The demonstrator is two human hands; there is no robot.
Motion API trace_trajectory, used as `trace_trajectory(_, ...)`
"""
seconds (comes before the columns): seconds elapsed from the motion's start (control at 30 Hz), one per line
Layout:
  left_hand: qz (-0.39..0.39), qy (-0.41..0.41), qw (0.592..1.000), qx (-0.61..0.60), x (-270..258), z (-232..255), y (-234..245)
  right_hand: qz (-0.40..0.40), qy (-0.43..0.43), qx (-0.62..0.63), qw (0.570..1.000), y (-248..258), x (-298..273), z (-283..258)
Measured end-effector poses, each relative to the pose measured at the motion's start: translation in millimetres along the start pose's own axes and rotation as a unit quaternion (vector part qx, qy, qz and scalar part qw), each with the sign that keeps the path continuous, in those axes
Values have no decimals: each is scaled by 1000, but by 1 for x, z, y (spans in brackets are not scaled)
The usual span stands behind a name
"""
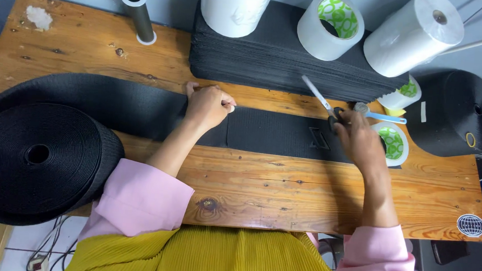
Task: The person cuts a strip of black fabric using scissors on a wooden table. They trim the edges and fold the fabric to create a smaller piece, handling the material and scissors throughout the process.
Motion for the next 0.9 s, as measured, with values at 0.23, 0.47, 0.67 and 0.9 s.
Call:
trace_trajectory(0.23, 3, 2, 1000, -2, -2, 2, -3, 48, -109, 596, 794, -52, 14, -84)
trace_trajectory(0.47, 6, -11, 1000, -13, -8, 9, -3, 90, -34, 597, 797, -72, 22, -87)
trace_trajectory(0.67, 3, -13, 1000, -5, -19, 26, -17, 113, -36, 603, 789, -68, 3, -75)
trace_trajectory(0.9, 8, -17, 1000, -15, -29, 50, -37, 127, -26, 600, 789, -60, -18, -48)
Point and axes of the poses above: each hand's wrist, its own x-axis towards the middle knuckle, its own y-axis out of the back of the hand, z = x × y, the point moved 1 cm from there along x, towards the middle knuckle, and after that the axes turned 13 degrees about y, right-handed, at the moved point
